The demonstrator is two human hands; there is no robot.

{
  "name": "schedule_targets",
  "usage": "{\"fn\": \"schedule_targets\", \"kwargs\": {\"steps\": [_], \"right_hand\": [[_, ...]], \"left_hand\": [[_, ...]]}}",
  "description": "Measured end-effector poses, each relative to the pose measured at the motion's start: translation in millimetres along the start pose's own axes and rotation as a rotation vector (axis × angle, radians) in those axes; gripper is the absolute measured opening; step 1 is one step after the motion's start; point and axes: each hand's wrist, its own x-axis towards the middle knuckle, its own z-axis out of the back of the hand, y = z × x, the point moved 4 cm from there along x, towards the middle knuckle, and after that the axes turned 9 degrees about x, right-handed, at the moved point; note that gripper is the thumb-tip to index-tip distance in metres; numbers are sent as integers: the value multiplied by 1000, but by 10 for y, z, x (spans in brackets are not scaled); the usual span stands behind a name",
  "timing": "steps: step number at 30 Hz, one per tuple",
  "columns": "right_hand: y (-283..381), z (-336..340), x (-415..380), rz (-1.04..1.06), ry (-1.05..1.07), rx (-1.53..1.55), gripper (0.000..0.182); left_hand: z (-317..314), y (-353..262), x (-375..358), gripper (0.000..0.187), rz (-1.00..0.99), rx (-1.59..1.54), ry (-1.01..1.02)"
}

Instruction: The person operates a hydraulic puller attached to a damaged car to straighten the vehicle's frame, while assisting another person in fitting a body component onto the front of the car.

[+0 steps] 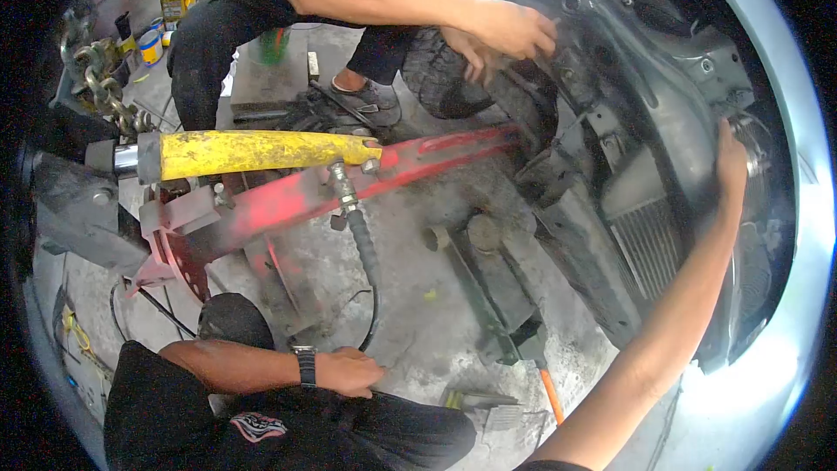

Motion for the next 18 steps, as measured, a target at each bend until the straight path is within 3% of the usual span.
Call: {"fn": "schedule_targets", "kwargs": {"steps": [7,18], "right_hand": [[7,-4,-7,87,2,-27,68],[44,-2,4,27,33,-27,67]], "left_hand": [[-18,-44,85,40,-21,4,12],[-72,47,57,50,-24,39,-16]]}}
